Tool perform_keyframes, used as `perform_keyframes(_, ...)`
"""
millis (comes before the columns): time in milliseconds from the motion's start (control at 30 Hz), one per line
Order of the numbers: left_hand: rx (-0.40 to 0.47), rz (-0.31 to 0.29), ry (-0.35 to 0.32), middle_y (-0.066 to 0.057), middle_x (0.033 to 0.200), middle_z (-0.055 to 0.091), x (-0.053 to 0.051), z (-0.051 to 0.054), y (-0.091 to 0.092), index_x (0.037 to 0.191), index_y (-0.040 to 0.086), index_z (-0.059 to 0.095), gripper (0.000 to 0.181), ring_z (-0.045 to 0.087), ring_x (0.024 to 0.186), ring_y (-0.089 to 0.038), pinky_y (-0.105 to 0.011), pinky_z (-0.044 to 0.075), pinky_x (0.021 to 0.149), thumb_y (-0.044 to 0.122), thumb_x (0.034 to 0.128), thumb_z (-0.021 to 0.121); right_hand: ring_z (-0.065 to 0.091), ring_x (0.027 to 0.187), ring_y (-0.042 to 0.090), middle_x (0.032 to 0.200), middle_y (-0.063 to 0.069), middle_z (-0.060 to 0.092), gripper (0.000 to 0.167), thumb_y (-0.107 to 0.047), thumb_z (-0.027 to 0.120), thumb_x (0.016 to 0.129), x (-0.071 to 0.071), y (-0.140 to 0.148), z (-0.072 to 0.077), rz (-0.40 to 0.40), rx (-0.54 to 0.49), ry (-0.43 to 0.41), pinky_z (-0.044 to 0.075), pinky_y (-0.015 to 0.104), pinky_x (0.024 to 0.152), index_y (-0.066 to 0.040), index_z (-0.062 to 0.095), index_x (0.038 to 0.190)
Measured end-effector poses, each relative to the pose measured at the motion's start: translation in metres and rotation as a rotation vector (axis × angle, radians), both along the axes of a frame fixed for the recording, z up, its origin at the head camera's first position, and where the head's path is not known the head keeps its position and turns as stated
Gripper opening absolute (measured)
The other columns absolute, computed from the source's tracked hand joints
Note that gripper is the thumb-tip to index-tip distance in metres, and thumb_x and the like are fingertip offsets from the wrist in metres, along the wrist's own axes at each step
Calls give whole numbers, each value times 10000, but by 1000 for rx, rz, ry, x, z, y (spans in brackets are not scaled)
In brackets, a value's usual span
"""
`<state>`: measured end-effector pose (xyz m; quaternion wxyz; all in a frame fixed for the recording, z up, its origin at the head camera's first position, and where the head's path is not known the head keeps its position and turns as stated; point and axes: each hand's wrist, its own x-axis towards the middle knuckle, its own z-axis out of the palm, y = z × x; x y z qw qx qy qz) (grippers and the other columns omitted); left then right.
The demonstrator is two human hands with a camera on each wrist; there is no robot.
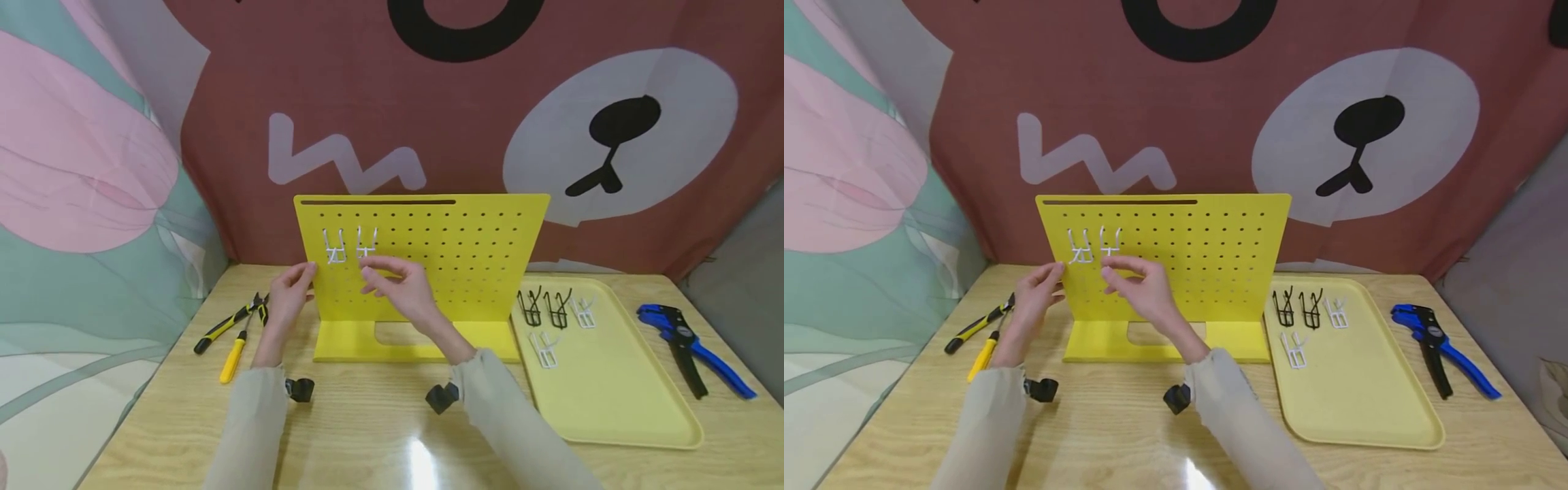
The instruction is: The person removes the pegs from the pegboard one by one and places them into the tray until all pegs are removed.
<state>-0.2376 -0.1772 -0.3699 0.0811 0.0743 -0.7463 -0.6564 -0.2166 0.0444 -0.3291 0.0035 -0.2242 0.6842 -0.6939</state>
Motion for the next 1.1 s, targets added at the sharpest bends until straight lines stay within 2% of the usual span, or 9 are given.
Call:
perform_keyframes(233,3,3,-5,-77,1179,595,0,1,1,1267,63,609,464,559,978,-147,-338,508,818,411,966,556,677,792,219,1111,169,669,235,-142,585,972,6,6,12,0,-14,49,554,447,740,11,659,1134)
perform_keyframes(367,-2,3,-12,-84,1189,593,0,1,1,1271,63,606,467,561,987,-154,-351,508,828,413,966,557,673,801,225,1073,224,664,252,-153,557,989,9,12,13,5,-24,13,557,397,729,35,643,1133)
perform_keyframes(500,-9,2,-13,-89,1203,593,-1,0,1,1279,65,603,479,562,995,-155,-371,506,849,422,963,556,662,852,318,1058,256,653,281,-176,549,995,12,19,11,12,17,-21,559,339,710,51,638,1135)
perform_keyframes(633,-6,3,-7,-94,1205,597,-1,0,1,1274,64,607,478,565,993,-153,-395,502,866,422,961,560,633,902,409,1033,238,659,300,-185,542,999,15,30,9,14,74,-26,560,355,719,71,632,1125)
perform_keyframes(867,0,0,-10,-84,1207,591,-1,1,2,1273,76,609,475,563,1009,-165,-434,489,895,428,959,561,664,870,283,1035,260,646,310,-202,534,1003,19,59,6,9,146,-32,558,342,733,68,628,1125)
perform_keyframes(1100,-17,2,-12,-93,1213,592,0,1,1,1283,79,606,483,565,1008,-170,-374,513,859,434,959,557,652,900,350,1037,264,641,294,-213,517,1012,23,84,2,-16,160,-39,551,321,738,40,632,1108)
